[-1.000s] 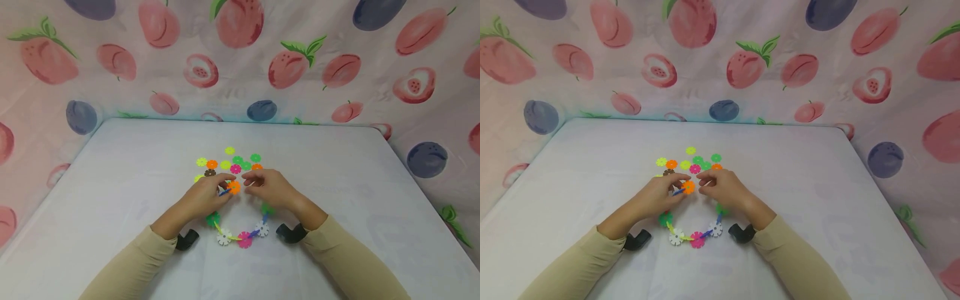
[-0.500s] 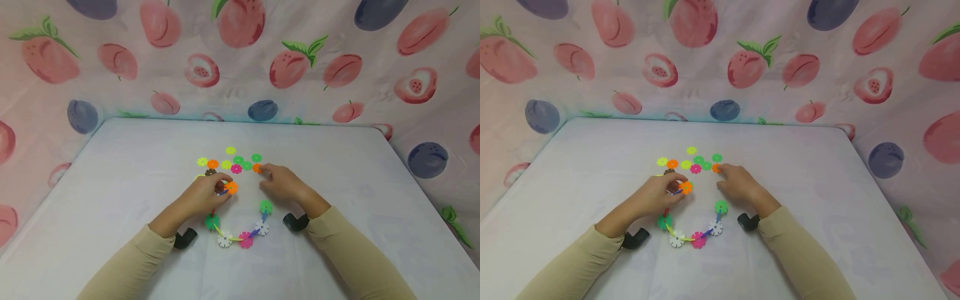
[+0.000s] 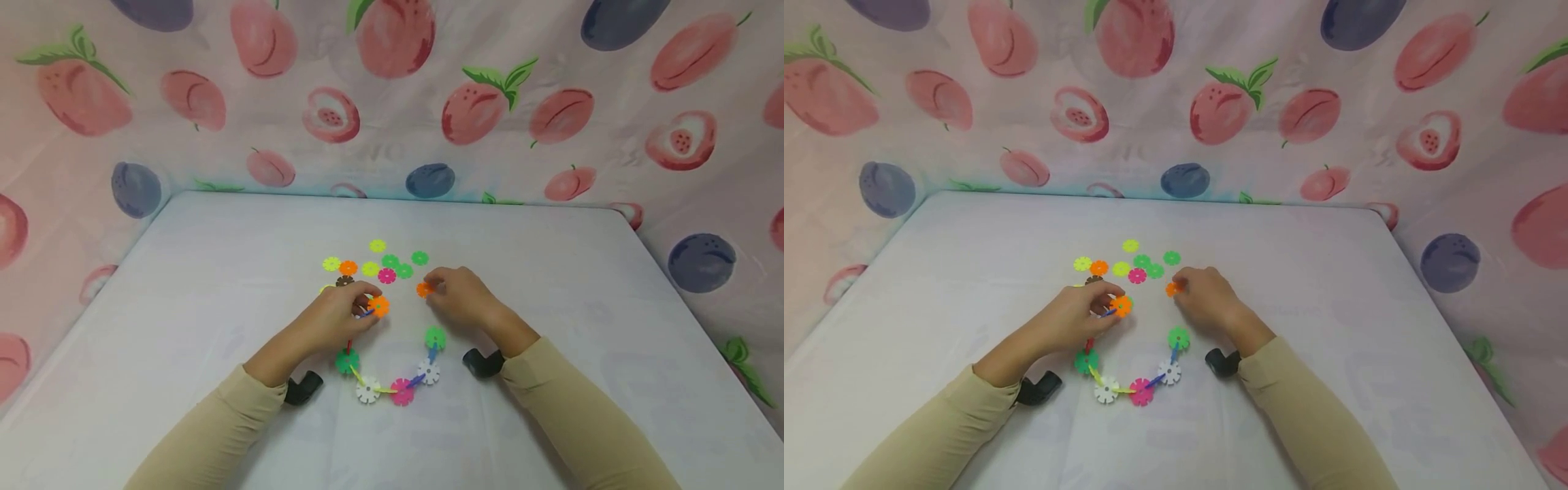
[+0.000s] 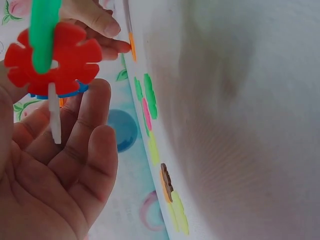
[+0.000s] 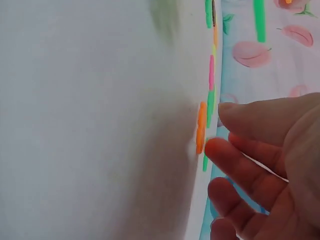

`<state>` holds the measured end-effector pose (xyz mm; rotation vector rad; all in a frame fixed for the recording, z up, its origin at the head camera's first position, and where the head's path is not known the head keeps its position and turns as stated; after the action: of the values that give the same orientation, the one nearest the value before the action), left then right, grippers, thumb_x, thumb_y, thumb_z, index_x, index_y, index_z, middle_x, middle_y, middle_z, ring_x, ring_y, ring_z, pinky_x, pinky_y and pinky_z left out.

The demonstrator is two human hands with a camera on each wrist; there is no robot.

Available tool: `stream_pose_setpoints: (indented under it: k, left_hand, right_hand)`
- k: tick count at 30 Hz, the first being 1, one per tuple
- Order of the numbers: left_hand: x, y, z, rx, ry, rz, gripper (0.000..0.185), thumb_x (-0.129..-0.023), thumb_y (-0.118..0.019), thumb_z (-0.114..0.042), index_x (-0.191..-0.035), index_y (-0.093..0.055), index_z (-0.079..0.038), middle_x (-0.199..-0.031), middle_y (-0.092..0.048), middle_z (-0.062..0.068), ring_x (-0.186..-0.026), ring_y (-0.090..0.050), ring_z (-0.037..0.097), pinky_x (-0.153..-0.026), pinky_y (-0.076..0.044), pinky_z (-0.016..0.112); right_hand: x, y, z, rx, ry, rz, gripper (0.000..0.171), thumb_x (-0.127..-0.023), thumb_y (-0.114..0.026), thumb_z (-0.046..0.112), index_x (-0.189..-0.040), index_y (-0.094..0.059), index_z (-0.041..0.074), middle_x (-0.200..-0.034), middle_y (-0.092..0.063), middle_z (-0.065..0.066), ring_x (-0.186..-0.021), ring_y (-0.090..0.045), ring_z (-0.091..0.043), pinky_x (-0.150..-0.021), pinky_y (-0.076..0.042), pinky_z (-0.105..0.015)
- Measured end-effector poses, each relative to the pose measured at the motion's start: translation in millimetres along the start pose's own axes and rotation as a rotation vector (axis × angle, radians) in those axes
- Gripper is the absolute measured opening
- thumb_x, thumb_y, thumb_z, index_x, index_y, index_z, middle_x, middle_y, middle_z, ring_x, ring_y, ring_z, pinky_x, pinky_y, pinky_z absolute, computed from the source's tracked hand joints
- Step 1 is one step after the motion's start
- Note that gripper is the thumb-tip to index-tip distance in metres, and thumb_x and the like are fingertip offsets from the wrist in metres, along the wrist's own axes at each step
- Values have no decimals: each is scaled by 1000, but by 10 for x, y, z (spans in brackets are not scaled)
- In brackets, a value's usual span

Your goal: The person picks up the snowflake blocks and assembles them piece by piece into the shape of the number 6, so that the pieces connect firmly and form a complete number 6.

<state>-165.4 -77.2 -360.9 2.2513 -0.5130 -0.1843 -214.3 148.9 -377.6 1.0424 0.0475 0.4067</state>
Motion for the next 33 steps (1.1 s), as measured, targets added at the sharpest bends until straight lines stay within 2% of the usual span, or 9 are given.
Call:
stream_pose_setpoints:
  k: [5, 10, 14, 17, 22, 25, 28, 33]
  left_hand:
    - [-2, -3, -6, -1, -4, -6, 36, -92, -74, -17, -125, -64, -9, -105, -70, 5, -97, -66, 20, -90, -53, 36]
    - [0, -12, -7, 9, -1, 3, 36, -92, -74, -16, -125, -65, -8, -107, -69, 5, -97, -67, 19, -90, -53, 36]
    - [0, -16, -7, 16, 2, 7, 36, -92, -74, -16, -126, -65, -8, -109, -69, 4, -98, -67, 19, -90, -53, 36]
    - [-3, -18, -6, 17, 4, 8, 36, -92, -74, -16, -126, -65, -9, -109, -69, 4, -98, -66, 19, -90, -53, 36]
    - [-5, -22, -9, 14, 2, 11, 36, -92, -74, -17, -126, -64, -8, -109, -69, 4, -98, -66, 19, -90, -53, 36]
    - [-7, -25, -10, 12, 1, 9, 36, -92, -73, -17, -126, -64, -8, -109, -69, 5, -98, -66, 19, -90, -53, 36]
    - [-11, -28, -12, 12, 1, 7, 36, -92, -74, -17, -126, -64, -8, -108, -69, 5, -98, -67, 19, -90, -53, 36]
    - [-17, -22, -16, -7, -13, -4, 37, -91, -75, -18, -125, -65, -8, -105, -69, 3, -96, -66, 18, -88, -54, 35]
  right_hand:
    - [-11, -10, 14, 45, 12, -12, 40, -94, -61, 13, -133, -62, 2, -130, -64, -13, -122, -53, -35, -107, -39, -49]
    - [-19, -35, 39, 85, -7, 5, 38, -93, -65, 14, -130, -65, 5, -120, -68, -10, -114, -55, -33, -102, -44, -47]
    - [-16, -35, 60, 54, -11, 30, 38, -90, -67, 10, -127, -65, 2, -117, -68, -10, -111, -57, -30, -100, -45, -45]
    - [-8, -38, 59, 23, -32, 80, 38, -89, -68, 9, -126, -65, 2, -115, -66, -9, -107, -58, -28, -99, -47, -43]
    - [21, -45, 48, -13, -61, 140, 27, -89, -72, 12, -115, -68, 7, -100, -63, -4, -95, -56, -23, -89, -49, -37]
    - [54, -38, 57, -48, -23, 134, 14, -89, -73, 13, -102, -69, 10, -91, -61, -2, -89, -54, -21, -81, -49, -34]
    - [107, -20, 115, -101, 46, 112, 6, -90, -73, 14, -93, -68, 13, -89, -61, 0, -88, -55, -20, -78, -49, -33]
    - [197, 1, 267, -139, 177, 59, 5, -93, -71, 13, -95, -66, 15, -92, -65, 5, -89, -59, -17, -84, -53, -32]
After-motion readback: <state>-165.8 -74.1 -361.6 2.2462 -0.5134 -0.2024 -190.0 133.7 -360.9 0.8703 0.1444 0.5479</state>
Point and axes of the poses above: each hand's wrist, its own x-axis away from the middle knuckle, its own y-axis out of the back of the hand, z = x × y, the point moved 3 cm from there along -x, towards the middle knuckle
